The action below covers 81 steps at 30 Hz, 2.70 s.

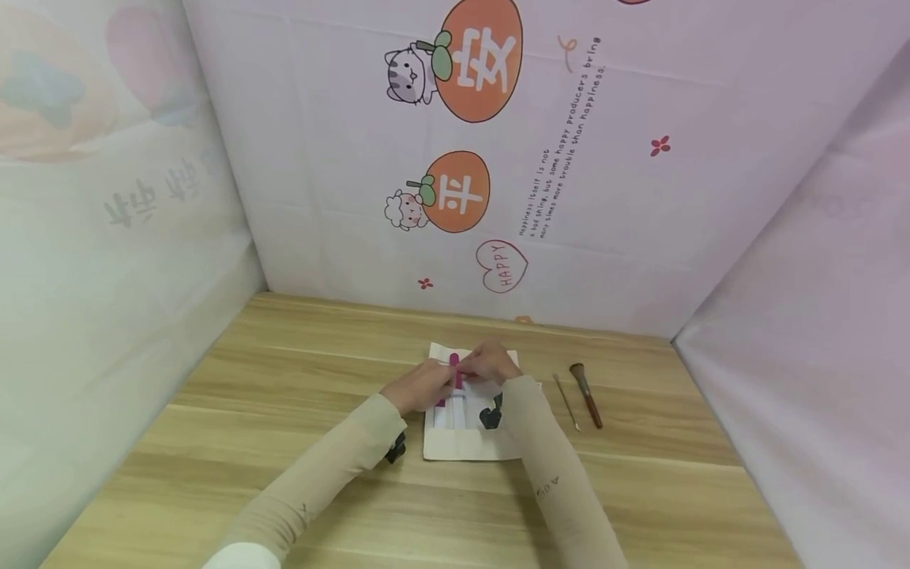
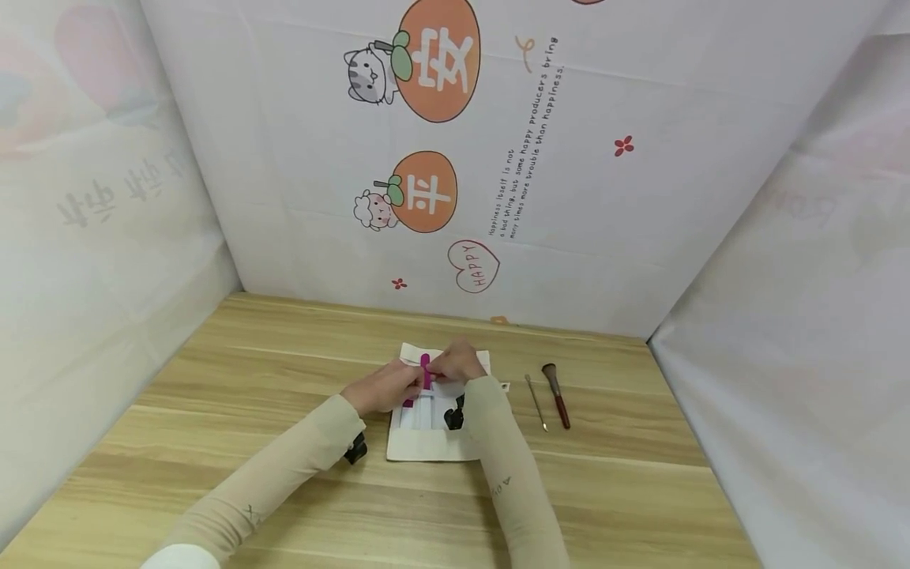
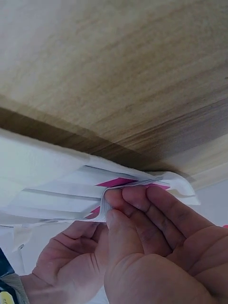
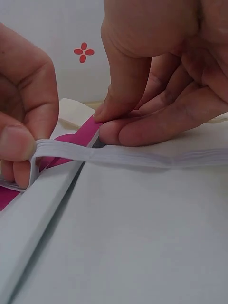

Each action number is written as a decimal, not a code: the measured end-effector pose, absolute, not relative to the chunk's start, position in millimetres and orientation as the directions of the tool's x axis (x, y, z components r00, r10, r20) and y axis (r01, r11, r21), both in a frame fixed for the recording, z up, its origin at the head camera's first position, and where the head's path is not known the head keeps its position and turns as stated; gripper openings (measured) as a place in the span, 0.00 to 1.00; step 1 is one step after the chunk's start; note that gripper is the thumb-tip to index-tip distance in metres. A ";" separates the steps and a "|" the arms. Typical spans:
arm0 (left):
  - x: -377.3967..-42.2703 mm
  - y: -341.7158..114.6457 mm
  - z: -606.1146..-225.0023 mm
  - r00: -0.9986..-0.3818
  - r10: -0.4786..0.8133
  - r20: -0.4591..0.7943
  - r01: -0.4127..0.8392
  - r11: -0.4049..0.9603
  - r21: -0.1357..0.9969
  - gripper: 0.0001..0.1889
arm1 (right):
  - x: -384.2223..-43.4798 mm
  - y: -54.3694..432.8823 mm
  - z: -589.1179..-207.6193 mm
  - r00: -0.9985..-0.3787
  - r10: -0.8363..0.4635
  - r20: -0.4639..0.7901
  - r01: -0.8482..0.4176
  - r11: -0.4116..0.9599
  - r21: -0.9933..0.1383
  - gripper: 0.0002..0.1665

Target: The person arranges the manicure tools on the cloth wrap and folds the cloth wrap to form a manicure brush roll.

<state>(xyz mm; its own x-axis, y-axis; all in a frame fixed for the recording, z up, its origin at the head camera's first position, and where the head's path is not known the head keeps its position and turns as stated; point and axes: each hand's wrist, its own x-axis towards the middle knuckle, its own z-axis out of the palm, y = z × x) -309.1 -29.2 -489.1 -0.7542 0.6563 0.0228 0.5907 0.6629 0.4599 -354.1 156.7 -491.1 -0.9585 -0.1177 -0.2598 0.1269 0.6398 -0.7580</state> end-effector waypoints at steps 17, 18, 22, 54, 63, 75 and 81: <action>-308.1 -26.5 -487.7 -0.741 0.669 0.048 0.617 0.651 0.442 0.11 | -333.6 158.3 -486.5 -0.954 -0.139 -0.265 0.111 0.658 -0.745 0.06; -308.5 -25.9 -488.1 -0.741 0.670 0.048 0.618 0.652 0.440 0.11 | -333.2 158.0 -486.5 -0.954 -0.131 -0.268 0.118 0.659 -0.743 0.06; -307.8 -22.9 -489.3 -0.752 0.659 0.032 0.600 0.664 0.447 0.08 | -331.1 160.1 -486.2 -0.960 -0.130 -0.246 0.092 0.688 -0.720 0.08; -306.0 4.8 -474.8 -0.716 0.698 0.001 0.618 0.634 0.465 0.05 | -310.3 332.6 -461.8 -0.994 -0.089 -0.070 -0.047 0.887 -0.459 0.18; -302.7 10.4 -479.3 -0.736 0.676 -0.031 0.607 0.679 0.413 0.03 | -316.9 327.6 -481.5 -0.999 -0.012 -0.051 0.012 0.896 -0.444 0.16; -301.3 24.5 -484.4 -0.755 0.655 -0.029 0.618 0.726 0.302 0.07 | -327.7 330.8 -487.4 -0.990 0.051 -0.130 0.105 0.887 -0.450 0.11; -301.2 25.7 -482.3 -0.761 0.648 -0.023 0.613 0.731 0.299 0.07 | -325.2 322.5 -482.8 -0.987 0.054 -0.148 0.115 0.890 -0.442 0.10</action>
